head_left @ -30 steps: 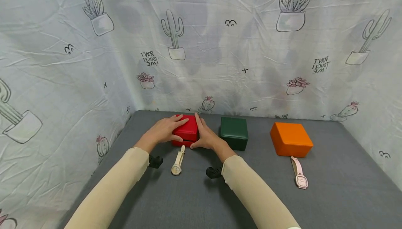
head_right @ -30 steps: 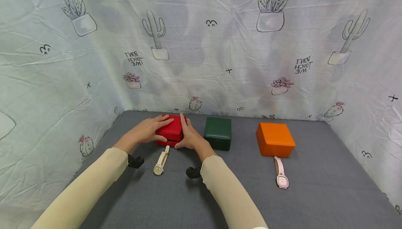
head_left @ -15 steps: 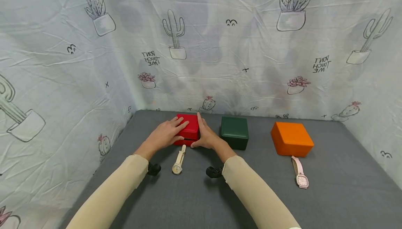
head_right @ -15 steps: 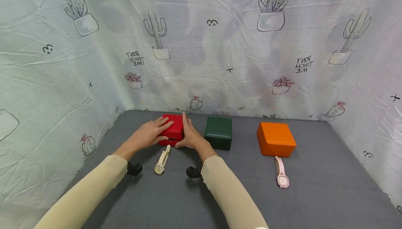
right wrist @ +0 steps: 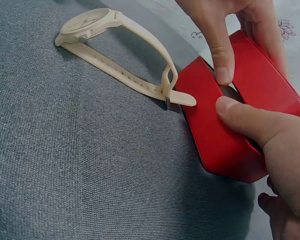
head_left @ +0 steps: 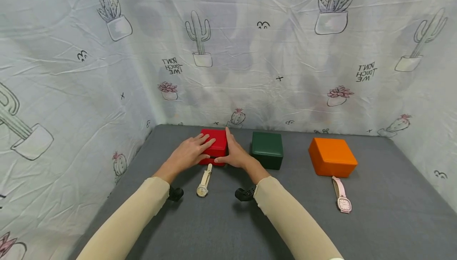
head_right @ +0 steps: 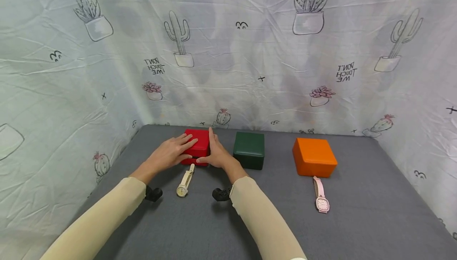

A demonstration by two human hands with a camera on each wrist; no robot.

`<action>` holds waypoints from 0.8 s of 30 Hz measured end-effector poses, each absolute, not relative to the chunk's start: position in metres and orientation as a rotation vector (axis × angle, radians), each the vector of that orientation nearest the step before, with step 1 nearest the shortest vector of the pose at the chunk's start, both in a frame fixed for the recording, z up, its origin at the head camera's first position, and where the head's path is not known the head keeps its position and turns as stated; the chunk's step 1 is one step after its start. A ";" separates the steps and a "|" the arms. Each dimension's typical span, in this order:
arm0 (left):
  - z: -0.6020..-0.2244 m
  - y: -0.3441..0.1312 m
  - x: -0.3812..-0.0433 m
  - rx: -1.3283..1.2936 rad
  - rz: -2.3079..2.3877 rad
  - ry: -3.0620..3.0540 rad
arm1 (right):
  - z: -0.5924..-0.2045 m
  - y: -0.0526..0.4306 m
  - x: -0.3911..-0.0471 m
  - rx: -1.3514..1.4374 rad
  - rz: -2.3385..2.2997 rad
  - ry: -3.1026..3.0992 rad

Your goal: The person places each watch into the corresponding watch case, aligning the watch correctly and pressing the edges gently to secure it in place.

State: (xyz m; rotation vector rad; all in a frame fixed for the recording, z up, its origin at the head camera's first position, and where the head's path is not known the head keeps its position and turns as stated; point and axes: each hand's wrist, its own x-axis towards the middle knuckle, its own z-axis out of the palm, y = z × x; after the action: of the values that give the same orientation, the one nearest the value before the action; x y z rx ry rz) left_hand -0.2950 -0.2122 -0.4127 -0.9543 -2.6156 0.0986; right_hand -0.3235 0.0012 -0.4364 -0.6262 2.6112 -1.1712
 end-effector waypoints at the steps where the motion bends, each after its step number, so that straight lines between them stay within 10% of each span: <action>1: -0.413 -0.212 -0.295 -0.953 0.107 -2.618 | -0.437 0.001 -0.324 -0.622 -1.179 2.608; 24: -0.418 -0.214 -0.295 -0.933 0.238 -2.421 | -0.442 0.000 -0.328 -0.569 -1.304 2.547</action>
State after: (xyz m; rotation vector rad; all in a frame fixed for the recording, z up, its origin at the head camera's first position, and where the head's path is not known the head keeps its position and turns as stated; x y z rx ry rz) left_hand -0.2946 -0.2137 -0.4182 -0.9333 -2.4205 0.2381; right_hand -0.3284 0.0004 -0.4422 -0.5689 2.5467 -1.3036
